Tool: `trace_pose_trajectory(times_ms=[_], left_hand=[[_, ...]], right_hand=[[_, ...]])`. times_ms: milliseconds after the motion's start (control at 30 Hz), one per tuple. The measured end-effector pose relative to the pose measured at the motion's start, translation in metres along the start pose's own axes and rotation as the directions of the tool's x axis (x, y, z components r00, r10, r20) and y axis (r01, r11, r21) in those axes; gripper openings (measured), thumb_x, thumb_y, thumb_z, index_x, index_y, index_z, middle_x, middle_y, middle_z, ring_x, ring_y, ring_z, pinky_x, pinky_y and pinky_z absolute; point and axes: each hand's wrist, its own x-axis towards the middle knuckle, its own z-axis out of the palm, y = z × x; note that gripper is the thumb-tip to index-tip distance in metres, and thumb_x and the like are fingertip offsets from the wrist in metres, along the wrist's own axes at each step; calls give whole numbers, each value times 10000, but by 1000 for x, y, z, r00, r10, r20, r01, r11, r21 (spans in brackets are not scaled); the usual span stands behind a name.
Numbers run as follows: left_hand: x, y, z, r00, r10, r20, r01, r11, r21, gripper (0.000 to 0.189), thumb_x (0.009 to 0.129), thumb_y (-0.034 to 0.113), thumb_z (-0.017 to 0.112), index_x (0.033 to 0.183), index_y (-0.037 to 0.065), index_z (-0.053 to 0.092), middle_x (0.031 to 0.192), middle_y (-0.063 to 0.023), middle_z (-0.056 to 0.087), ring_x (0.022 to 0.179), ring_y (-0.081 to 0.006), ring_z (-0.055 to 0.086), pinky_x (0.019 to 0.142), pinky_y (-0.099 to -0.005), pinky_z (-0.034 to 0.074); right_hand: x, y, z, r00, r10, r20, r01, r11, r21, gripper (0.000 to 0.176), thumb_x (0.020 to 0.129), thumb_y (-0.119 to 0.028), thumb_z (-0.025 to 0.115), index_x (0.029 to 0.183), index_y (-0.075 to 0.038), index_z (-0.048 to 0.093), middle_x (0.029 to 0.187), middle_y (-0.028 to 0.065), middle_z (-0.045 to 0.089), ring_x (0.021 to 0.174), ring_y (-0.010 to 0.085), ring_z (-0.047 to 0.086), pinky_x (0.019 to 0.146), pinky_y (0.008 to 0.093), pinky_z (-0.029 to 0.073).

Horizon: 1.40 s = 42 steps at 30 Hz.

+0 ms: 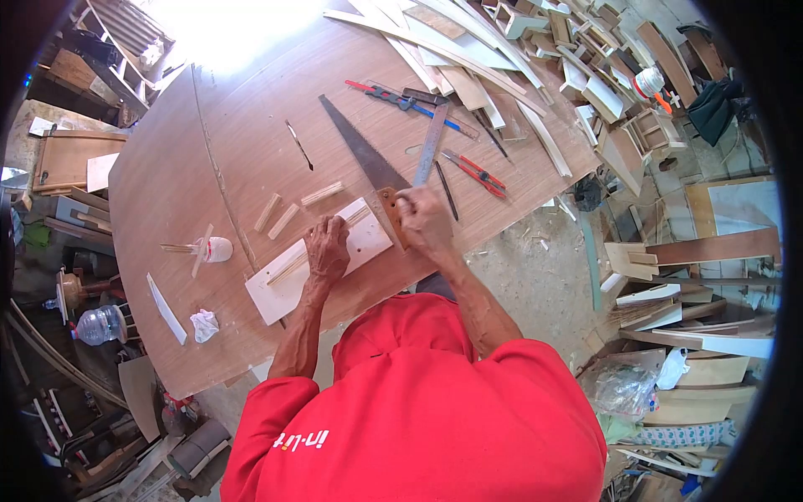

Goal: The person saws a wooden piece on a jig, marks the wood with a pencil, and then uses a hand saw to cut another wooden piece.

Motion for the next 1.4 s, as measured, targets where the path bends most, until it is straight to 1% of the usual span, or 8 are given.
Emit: trace_pose_trajectory(times_ms=[67, 133, 333, 667, 867, 933, 1200, 1400], left_hand=[[2, 4, -10, 999, -41, 12, 42, 995, -92, 155, 867, 94, 574, 1017, 58, 549, 1011, -128, 563, 960, -330, 549, 798, -448, 409], [4, 7, -13, 999, 14, -35, -22, 970, -241, 122, 880, 33, 541, 1001, 19, 527, 965, -167, 548, 892, -377, 547, 747, -461, 439], [-1, 4, -13, 997, -10, -77, -14, 951, -310, 116, 878, 0, 538, 991, -8, 512, 942, -197, 543, 881, -402, 541, 751, -477, 443], [-9, -12, -2, 994, -43, -100, 19, 973, -232, 120, 887, 47, 547, 1004, 21, 538, 978, -189, 561, 918, -397, 543, 767, -495, 433], [-15, -14, 4, 999, -33, 41, 32, 999, 20, 255, 783, 78, 597, 1037, 68, 588, 1023, -102, 569, 1032, -284, 521, 842, -447, 364], [-14, -14, 5, 999, -28, 29, 28, 999, 24, 265, 778, 87, 607, 1042, 71, 588, 1038, -100, 569, 1028, -283, 522, 838, -445, 366], [-20, -22, -5, 995, -67, -67, 65, 997, -37, 374, 792, 193, 669, 1141, 84, 590, 1098, -126, 575, 1048, -303, 519, 859, -456, 376], [-9, -84, -28, 893, -380, -242, 399, 916, 33, 305, 871, 200, 615, 1142, 60, 607, 1127, -176, 573, 1085, -360, 521, 928, -486, 413]], right_hand=[[-8, -12, 25, 1000, 22, 22, -24, 995, 92, 209, 922, -204, 566, 976, -48, 693, 874, 152, 658, 828, 331, 632, 775, 423, 499], [-13, -15, 48, 914, 229, 335, -287, 948, 136, 269, 951, -239, 535, 999, -29, 696, 781, 159, 686, 723, 327, 660, 686, 422, 513], [-15, -27, 68, 940, 269, 212, -315, 922, 226, 284, 959, -233, 560, 1073, -3, 681, 793, 118, 722, 673, 171, 682, 599, 277, 511], [-6, -32, 48, 865, 402, 300, -444, 892, 86, 198, 908, -169, 617, 845, 15, 655, 729, 81, 711, 632, 128, 671, 600, 262, 518], [-2, -11, 52, 909, 354, 220, -410, 855, 318, 155, 897, -112, 595, 938, 31, 639, 777, 95, 698, 705, 128, 668, 640, 279, 520], [-1, -13, 52, 939, 276, 205, -320, 919, 229, 180, 895, -161, 587, 949, -1, 649, 781, 126, 704, 730, 251, 699, 692, 353, 538], [25, -16, 79, 977, -87, 194, 104, 991, -81, 173, 844, -127, 603, 971, -21, 652, 913, 137, 666, 852, 289, 658, 772, 388, 519], [19, -14, 72, 973, -102, 208, 125, 987, -101, 178, 846, -130, 579, 992, -49, 642, 966, 138, 636, 945, 321, 612, 855, 421, 490]])
